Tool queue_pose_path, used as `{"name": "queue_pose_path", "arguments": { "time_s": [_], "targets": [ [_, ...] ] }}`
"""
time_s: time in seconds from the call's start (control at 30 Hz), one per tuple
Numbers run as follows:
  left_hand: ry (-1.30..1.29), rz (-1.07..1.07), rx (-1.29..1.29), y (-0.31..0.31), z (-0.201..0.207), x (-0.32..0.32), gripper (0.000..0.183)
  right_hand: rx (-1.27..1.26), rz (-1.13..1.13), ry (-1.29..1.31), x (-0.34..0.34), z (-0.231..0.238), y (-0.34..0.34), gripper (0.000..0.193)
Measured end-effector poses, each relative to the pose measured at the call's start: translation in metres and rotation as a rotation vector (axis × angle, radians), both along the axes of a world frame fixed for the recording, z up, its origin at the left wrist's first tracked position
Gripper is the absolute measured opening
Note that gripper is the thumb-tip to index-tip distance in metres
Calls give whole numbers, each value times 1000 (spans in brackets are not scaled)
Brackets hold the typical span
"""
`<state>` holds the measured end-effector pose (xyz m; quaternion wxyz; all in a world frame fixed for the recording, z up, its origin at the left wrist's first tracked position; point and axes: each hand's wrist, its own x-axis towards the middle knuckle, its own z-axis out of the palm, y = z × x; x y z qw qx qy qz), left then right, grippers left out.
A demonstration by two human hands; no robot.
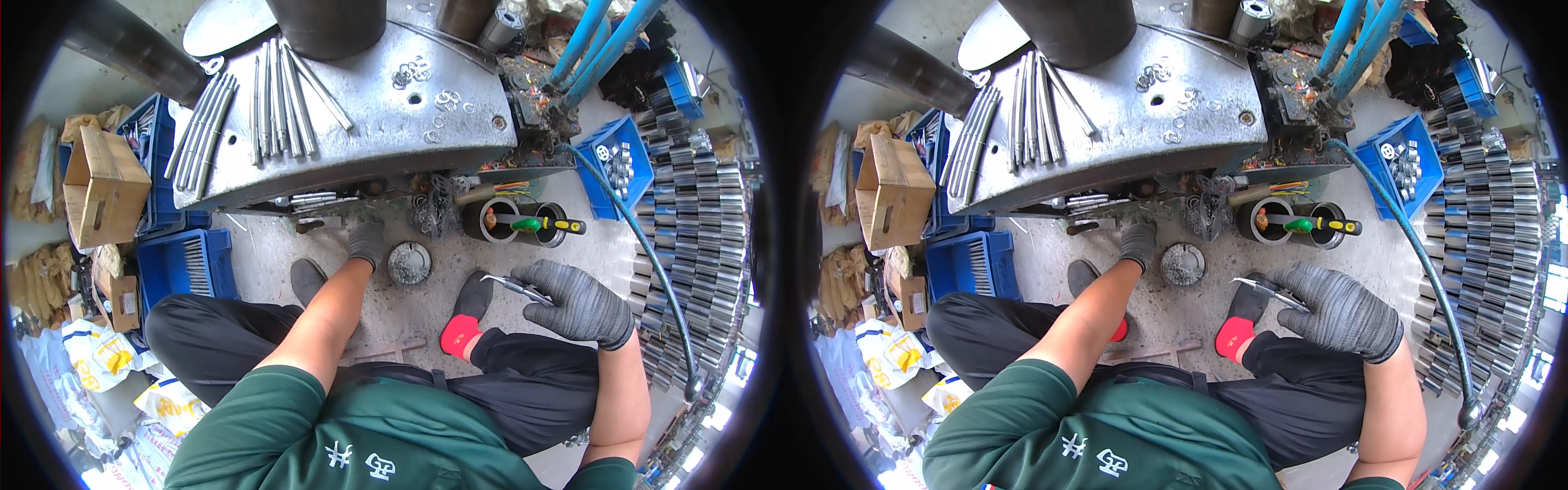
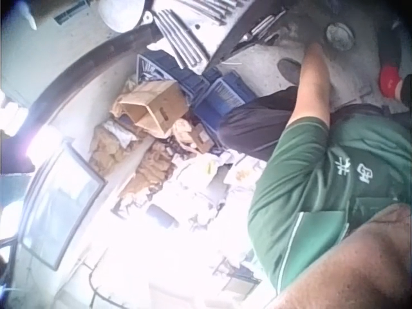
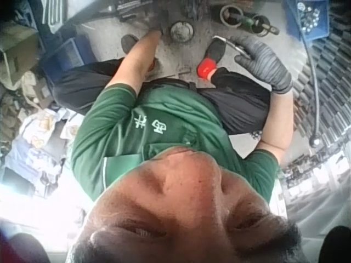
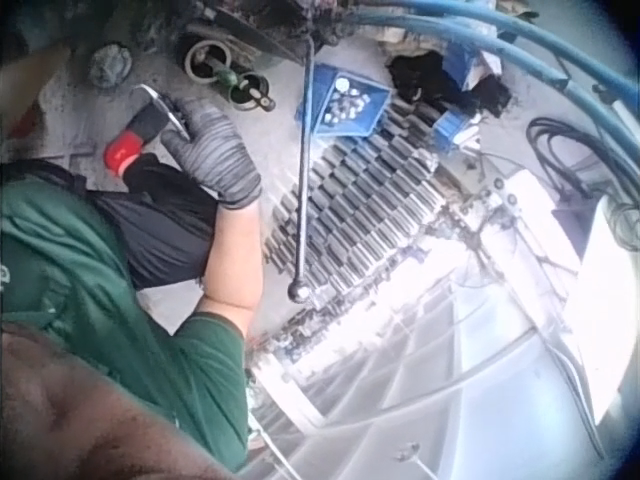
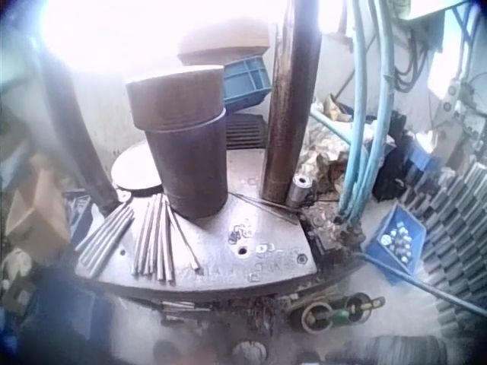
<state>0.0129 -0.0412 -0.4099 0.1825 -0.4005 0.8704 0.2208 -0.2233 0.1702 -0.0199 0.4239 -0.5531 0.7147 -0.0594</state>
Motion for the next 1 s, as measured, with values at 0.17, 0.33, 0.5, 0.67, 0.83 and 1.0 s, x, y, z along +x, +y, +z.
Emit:
{"name": "queue_pose_path", "arguments": {
  "time_s": [0.17,0.33,0.5,0.67,0.83,1.0],
  "targets": [
    [103,99,-235,8,-26,11,27,-28,32,21,-4,-5,0,53],
    [44,72,-103,7,-30,4,30,-37,-10,21,-8,-12,6,50],
    [30,121,-123,9,-34,11,29,14,-3,33,-6,-11,0,50],
    [11,44,-114,10,-30,10,32,12,4,31,-8,-11,1,51],
    [49,47,-60,11,-22,5,37,11,-19,17,-8,-11,1,49],
    [113,-50,-66,12,-46,14,39,-40,-16,-30,-10,-16,1,46]
  ]
}}
